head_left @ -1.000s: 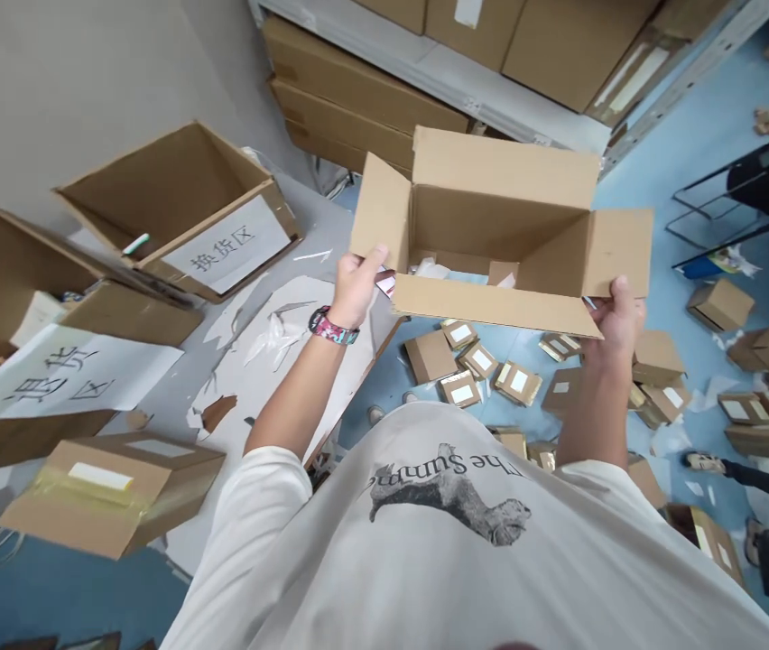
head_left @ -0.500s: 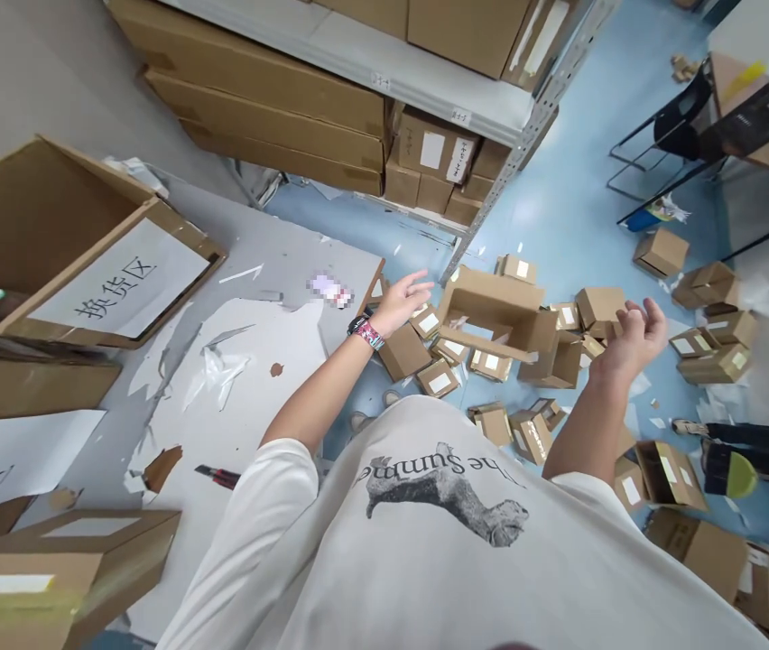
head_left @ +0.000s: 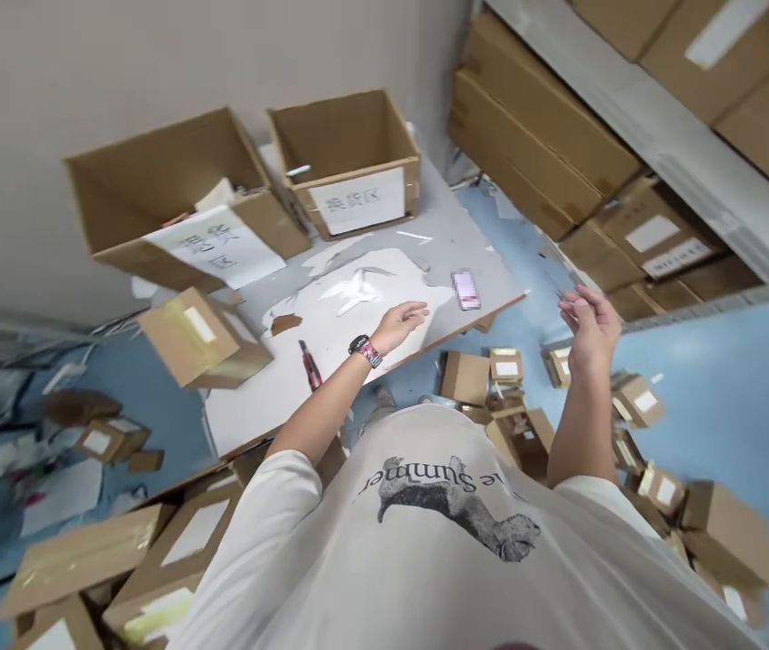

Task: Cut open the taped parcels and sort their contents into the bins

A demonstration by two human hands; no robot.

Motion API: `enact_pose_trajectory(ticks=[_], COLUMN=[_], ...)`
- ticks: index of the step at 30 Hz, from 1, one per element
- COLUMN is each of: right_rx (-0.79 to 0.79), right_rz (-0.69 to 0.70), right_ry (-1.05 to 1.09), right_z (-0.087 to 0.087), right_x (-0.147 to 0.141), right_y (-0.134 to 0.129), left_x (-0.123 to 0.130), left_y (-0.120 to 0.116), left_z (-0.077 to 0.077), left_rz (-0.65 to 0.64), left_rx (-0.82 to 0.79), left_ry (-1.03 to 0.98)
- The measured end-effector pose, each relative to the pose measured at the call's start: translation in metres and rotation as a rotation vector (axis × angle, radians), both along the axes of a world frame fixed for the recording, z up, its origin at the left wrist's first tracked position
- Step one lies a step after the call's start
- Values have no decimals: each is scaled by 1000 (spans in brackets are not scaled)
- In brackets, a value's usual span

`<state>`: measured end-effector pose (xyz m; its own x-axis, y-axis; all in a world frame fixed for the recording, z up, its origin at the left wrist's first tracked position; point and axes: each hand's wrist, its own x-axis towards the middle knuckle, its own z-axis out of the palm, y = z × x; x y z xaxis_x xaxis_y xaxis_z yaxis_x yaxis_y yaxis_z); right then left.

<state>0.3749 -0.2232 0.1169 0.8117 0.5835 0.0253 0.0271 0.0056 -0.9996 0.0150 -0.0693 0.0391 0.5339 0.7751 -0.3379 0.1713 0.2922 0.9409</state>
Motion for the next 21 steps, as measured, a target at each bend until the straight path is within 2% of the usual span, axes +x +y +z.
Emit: enact_pose_trajectory(ticks=[4,8,11,13,16,19,21], right_rx=[-8,-16,-27,-43,-75,-115,-142], right_rz=[297,557,688,755,846,938,999], right_ry=[-1,-35,-53,-62,-81,-92,-106], right_z=[4,3,2,1,-1,-5,-9], right_x=[-81,-161,-213,-246,-291,-332,-353], right_y=[88,151,189,211,234,250,258], left_x=[-110,-229,-314,-358,-394,-396,-389], left_y=[11,14,11,8,7,17,26], left_z=[-6,-12,-14,-14,-14,-14,-12], left_rz=[284,585,769,843,908,921,921], left_rx=[43,221,298,285,231,76,-12], left_ry=[92,246,522,738,1003,1108,1058])
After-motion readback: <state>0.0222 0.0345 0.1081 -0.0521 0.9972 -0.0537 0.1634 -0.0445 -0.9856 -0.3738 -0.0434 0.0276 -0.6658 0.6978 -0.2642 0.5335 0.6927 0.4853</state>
